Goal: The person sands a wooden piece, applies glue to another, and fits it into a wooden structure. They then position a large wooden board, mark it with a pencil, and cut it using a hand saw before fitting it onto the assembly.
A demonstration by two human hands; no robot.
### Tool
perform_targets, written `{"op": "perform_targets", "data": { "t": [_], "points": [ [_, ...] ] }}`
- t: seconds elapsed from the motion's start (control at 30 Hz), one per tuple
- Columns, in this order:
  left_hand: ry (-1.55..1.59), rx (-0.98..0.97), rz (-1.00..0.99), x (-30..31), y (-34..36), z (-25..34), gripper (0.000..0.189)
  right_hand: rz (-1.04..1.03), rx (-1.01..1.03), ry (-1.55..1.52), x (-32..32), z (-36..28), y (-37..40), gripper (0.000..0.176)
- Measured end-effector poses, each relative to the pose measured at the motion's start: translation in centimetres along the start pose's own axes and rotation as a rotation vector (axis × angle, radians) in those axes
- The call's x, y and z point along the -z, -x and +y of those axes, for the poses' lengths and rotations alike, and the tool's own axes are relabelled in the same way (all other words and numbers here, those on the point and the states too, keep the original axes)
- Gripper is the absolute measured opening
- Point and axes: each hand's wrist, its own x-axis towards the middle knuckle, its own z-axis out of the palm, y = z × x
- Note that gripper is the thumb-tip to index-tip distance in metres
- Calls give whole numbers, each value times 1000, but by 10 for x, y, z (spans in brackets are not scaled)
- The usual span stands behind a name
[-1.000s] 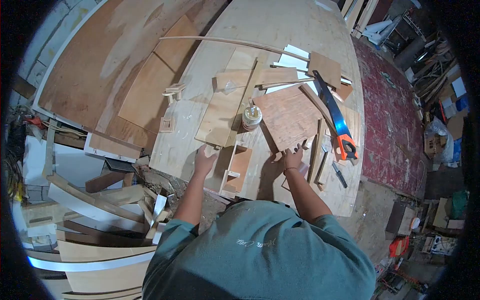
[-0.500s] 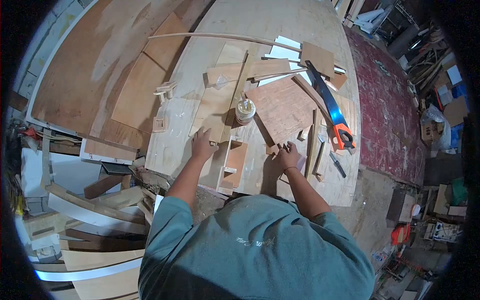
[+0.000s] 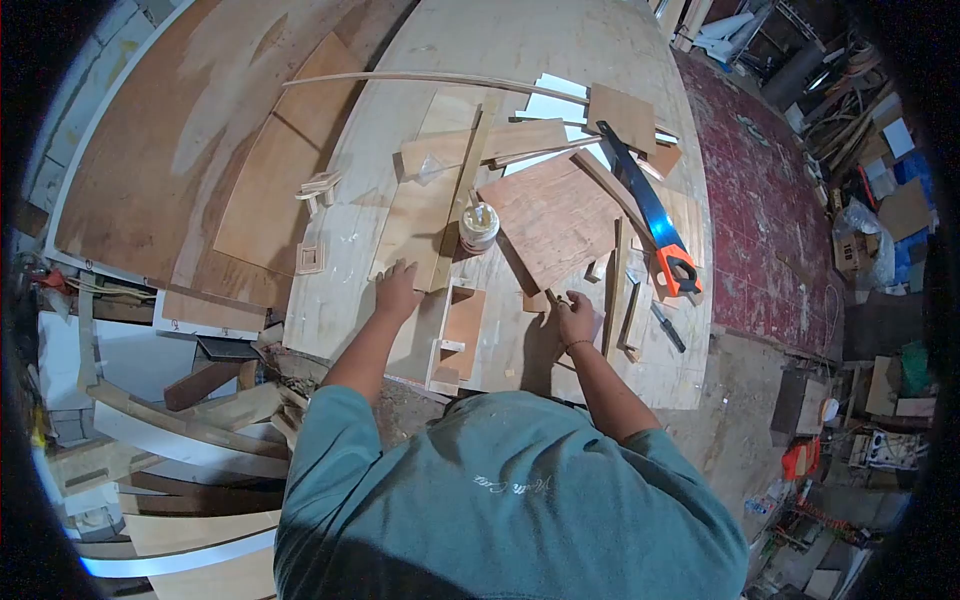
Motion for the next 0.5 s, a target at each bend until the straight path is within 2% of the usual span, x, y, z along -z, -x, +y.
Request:
{"op": "perform_targets", "data": {
  "t": [0.07,0.13,0.17,0.23,0.27,0.33,0.37,0.4,0.43,0.5],
  "points": [
    [17,10,7,-2,1,-1,62,34,-20,29,16,-13,-1,38],
    [82,27,47,1,5,2,61,-296,-3,383,39,-34,-1,50],
    [84,18,44,-2,7,1,61,-289,-10,384,41,-27,1,50],
    [454,53,186,-10,10,-6,61,-341,348,692,48,-18,6,61],
    [455,42,184,-13,15,-11,61,-423,293,781,54,-21,11,66],
    [960,317,188,-14,29,-13,59,-395,301,762,55,-20,10,65],
    [962,309,182,-14,37,-11,59,-379,319,745,56,-19,10,65],
    [1081,405,168,0,48,-7,55,-374,312,746,57,-19,10,65],
    [1199,505,150,12,58,-4,51,-299,323,713,57,-20,11,66],
    [1271,538,140,27,72,-1,49,-152,345,647,59,-19,13,70]
  ]
}}
